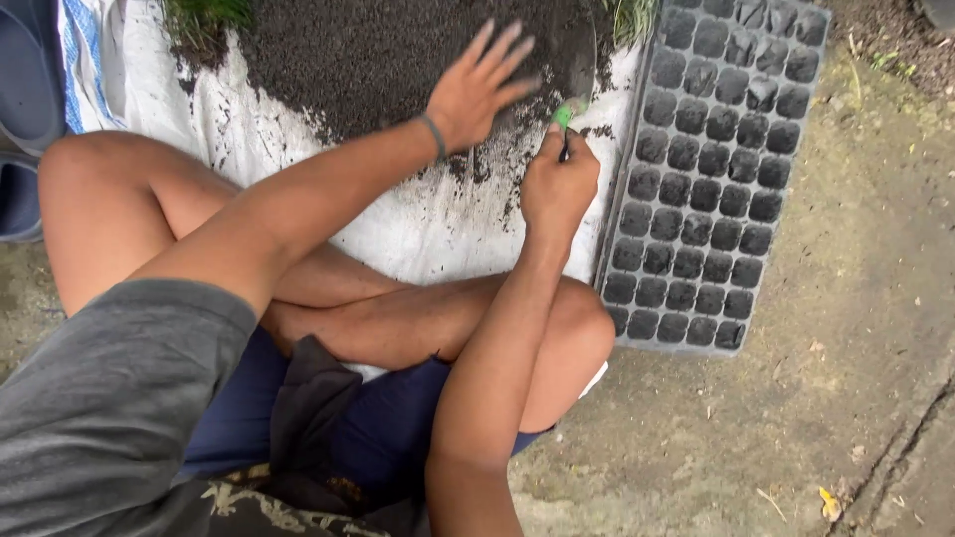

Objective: A person sits on the ground and uses a hand trowel and their hands to spread and level a pile of dark soil on a white plastic sheet.

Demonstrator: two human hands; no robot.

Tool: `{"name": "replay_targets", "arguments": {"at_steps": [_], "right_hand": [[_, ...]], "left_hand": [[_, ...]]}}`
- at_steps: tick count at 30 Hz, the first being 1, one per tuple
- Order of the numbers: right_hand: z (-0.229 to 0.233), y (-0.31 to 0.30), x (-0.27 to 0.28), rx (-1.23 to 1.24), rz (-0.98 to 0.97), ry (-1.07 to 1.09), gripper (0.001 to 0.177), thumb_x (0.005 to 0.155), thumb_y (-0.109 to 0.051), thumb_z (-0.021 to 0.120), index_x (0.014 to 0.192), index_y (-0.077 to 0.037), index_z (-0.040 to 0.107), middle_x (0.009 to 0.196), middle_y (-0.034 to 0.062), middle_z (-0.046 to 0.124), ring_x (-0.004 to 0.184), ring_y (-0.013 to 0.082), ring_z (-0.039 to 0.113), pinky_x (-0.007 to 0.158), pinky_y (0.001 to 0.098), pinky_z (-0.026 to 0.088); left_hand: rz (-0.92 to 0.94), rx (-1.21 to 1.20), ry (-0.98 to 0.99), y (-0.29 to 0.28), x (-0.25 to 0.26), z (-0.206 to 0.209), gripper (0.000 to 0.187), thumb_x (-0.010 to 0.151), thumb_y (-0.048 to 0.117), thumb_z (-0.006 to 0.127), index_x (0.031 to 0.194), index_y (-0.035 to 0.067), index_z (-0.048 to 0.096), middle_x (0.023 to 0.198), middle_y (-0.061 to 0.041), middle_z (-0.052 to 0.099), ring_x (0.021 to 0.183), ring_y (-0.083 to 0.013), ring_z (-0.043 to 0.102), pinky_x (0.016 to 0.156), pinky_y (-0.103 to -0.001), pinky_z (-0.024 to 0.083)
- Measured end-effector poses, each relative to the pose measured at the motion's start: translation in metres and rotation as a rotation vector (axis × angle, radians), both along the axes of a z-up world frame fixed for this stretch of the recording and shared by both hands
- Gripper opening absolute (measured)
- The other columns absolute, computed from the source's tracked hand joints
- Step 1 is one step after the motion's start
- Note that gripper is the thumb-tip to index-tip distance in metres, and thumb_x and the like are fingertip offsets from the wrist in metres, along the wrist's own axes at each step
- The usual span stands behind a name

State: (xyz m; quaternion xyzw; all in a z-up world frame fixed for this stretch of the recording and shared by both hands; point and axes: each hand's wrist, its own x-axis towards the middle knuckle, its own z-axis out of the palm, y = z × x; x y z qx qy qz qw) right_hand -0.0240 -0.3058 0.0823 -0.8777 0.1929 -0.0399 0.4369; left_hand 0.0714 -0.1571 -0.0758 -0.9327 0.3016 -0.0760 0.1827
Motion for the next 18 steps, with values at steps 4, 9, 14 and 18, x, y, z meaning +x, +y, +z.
{"name": "replay_targets", "arguments": {"at_steps": [4, 9, 14, 18], "right_hand": [[-0.017, 0.005, 0.001, 0.018, -0.078, 0.089, 0.032, 0.1, -0.024, 0.051, 0.09, 0.0, 0.071, 0.07, 0.0132, 0.069, 0.059, 0.023, 0.064, 0.061, 0.0393, 0.054], [-0.026, 0.013, 0.005, 0.041, -0.127, 0.096, 0.037, 0.098, -0.027, 0.05, 0.104, 0.001, 0.074, 0.081, 0.0176, 0.076, 0.069, 0.0285, 0.072, 0.068, 0.0408, 0.058], [-0.017, 0.019, 0.005, 0.075, -0.098, 0.137, 0.041, 0.1, -0.028, 0.049, 0.115, 0.003, 0.072, 0.087, 0.0156, 0.077, 0.076, 0.0227, 0.075, 0.072, 0.0355, 0.061], [-0.018, 0.017, 0.007, 0.057, -0.079, 0.113, 0.036, 0.101, -0.025, 0.05, 0.111, 0.001, 0.073, 0.085, 0.0136, 0.075, 0.073, 0.0211, 0.072, 0.071, 0.035, 0.059]], "left_hand": [[0.061, -0.243, -0.154, 0.01, 0.033, 0.009, 0.068, 0.099, 0.049, 0.063, 0.161, 0.024, 0.052, 0.165, -0.02, 0.031, 0.149, -0.0357, 0.021, 0.119, -0.051, 0.012], [-0.029, -0.447, 0.122, 0.042, -0.032, 0.069, 0.085, 0.095, 0.058, 0.061, 0.165, 0.012, 0.044, 0.168, -0.027, 0.021, 0.153, -0.0436, 0.01, 0.12, -0.062, 0.006], [-0.249, -0.295, 0.229, 0.095, -0.074, 0.026, 0.078, 0.095, 0.076, 0.035, 0.162, 0.036, 0.033, 0.173, -0.011, 0.022, 0.159, -0.0321, 0.014, 0.127, -0.058, 0.01], [-0.254, -0.176, 0.012, 0.102, -0.03, 0.035, 0.075, 0.094, 0.071, 0.036, 0.163, 0.044, 0.027, 0.175, -0.008, 0.015, 0.16, -0.029, 0.009, 0.129, -0.053, 0.006]]}}
